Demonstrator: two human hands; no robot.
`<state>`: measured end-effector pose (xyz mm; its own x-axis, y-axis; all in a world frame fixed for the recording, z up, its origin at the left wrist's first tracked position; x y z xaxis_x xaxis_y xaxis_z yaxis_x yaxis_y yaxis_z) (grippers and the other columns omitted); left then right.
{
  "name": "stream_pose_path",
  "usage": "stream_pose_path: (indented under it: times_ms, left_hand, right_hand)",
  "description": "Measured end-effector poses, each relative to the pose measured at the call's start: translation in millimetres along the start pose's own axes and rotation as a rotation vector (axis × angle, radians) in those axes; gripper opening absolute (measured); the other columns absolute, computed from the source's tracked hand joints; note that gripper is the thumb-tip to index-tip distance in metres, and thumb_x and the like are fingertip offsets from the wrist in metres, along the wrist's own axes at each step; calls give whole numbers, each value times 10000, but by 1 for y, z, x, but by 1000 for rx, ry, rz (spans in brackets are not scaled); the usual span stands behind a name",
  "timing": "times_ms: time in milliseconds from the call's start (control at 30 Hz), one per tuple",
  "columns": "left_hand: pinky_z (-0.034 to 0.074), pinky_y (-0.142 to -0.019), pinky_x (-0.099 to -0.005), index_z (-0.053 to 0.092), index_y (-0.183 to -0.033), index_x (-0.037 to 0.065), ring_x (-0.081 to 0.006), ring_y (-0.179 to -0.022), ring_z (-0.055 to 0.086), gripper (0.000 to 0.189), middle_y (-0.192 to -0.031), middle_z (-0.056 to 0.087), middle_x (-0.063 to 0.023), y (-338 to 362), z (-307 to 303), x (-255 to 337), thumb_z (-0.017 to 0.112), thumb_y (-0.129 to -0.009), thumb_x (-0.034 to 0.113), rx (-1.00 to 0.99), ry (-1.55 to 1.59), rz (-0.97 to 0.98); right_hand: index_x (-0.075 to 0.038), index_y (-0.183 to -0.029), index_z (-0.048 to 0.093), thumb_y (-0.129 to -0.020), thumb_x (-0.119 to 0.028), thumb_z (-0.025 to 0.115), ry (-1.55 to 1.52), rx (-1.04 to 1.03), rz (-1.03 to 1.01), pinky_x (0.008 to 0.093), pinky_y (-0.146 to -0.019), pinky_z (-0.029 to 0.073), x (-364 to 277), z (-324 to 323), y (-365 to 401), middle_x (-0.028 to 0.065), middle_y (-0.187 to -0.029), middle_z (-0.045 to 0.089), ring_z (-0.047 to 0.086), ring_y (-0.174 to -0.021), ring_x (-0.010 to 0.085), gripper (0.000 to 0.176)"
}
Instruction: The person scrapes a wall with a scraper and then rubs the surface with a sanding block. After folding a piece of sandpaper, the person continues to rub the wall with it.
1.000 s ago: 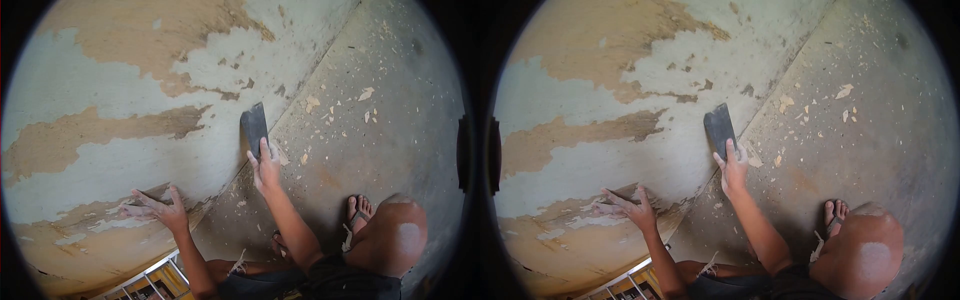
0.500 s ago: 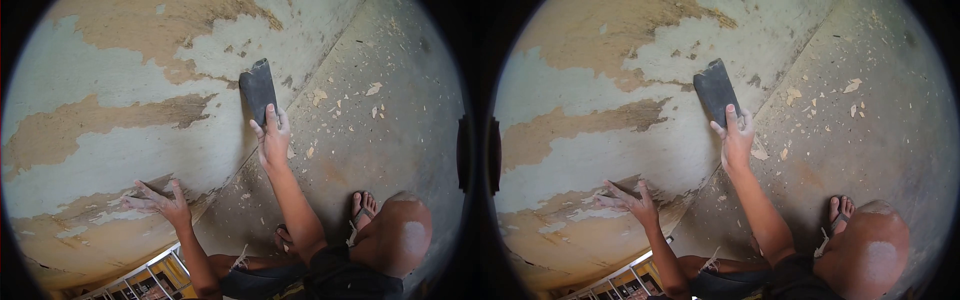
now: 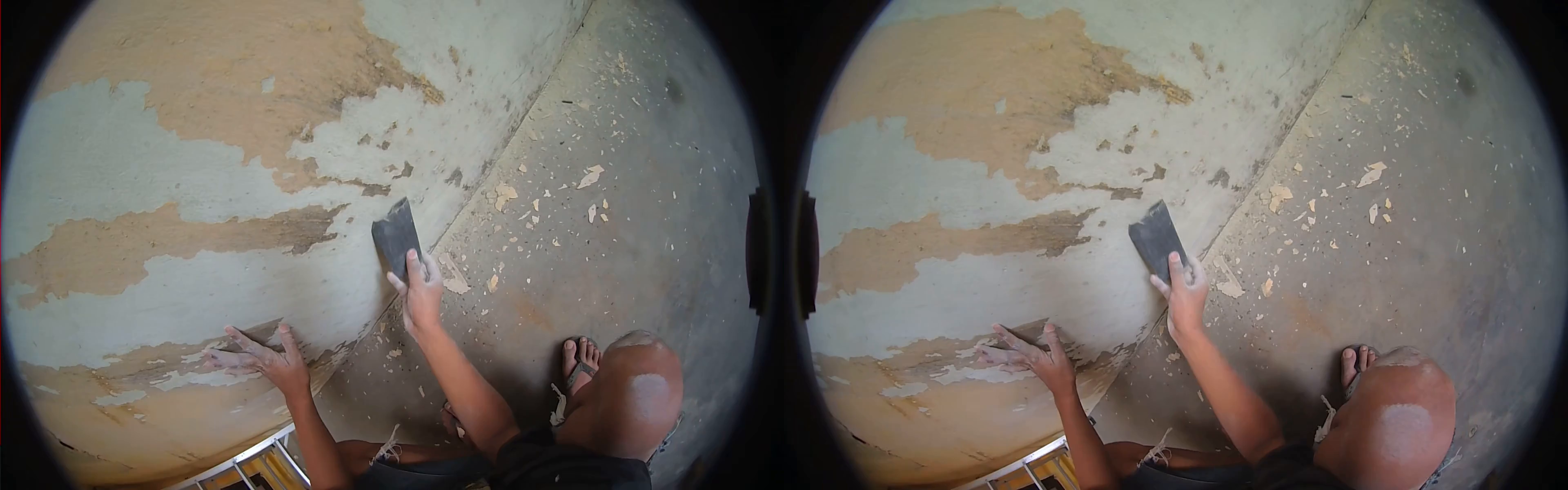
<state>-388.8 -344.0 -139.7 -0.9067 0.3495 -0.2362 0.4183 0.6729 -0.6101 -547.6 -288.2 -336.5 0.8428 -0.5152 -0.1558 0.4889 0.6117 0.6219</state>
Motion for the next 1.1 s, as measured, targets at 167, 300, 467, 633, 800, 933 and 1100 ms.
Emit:
stream_pose_path:
  times_ms: [167,300,467,633,800,933,1100]
  left_hand:
    - [-46,-1057,-727,84,-1576,185,-494,-1423,-224,947,-1575,-205,-252,3,-6,3,643,-873,488,-39,-3,-25]
    - [-41,-1061,-723,74,-1577,187,-479,-1426,-231,949,-1577,-201,-251,0,-7,1,648,-876,471,-68,-15,6]
    - [-51,-1071,-708,82,-1576,190,-483,-1425,-232,952,-1579,-187,-258,1,-6,7,652,-870,475,-55,-17,-2]
    - [-69,-1076,-699,87,-1577,212,-507,-1417,-227,973,-1575,-177,-273,0,-10,-5,672,-847,481,-97,-17,39]
    - [-67,-1078,-700,94,-1576,208,-523,-1416,-210,982,-1572,-157,-292,-1,-1,-6,681,-834,474,-36,-58,40]
    - [-36,-1095,-687,107,-1573,181,-509,-1435,-156,970,-1579,-102,-295,2,-12,-2,682,-837,441,-34,-82,57]
    - [64,-1146,-621,148,-1557,90,-475,-1464,12,947,-1586,20,-291,-10,-43,1,674,-845,427,89,-102,93]
  right_hand:
    - [5,-1212,491,-982,-298,598,-62,-11,-36,319,-769,596,-22,22,-6,74,-1100,578,591,-962,134,395]
    - [9,-1206,489,-978,-298,604,-35,-24,-13,320,-766,603,-18,20,-12,68,-1068,573,587,-933,124,399]
    - [14,-1215,489,-972,-281,615,30,112,-25,316,-764,607,-13,-9,-10,74,-1057,577,594,-920,129,403]
    - [17,-1222,487,-965,-283,624,-3,-41,-185,318,-755,614,-32,11,-24,83,-1052,577,593,-925,131,418]
    - [30,-1219,482,-967,-240,624,174,78,-60,288,-693,617,14,-14,10,96,-1028,576,598,-877,134,396]
    - [40,-1230,474,-966,-221,624,240,-31,-202,289,-679,619,-5,23,16,93,-1036,571,601,-869,142,401]
    - [27,-1234,475,-966,-221,625,264,22,-102,276,-687,611,32,-35,-4,93,-1065,563,590,-905,144,394]
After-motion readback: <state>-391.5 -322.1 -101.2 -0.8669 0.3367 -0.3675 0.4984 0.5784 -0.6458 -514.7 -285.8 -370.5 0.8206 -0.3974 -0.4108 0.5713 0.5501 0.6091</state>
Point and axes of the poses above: each hand's wrist, its own y-axis away from the middle knuckle, its own z-axis out of the palm, x = y × z, the point moved 3 cm from there along -y, towards the middle knuckle
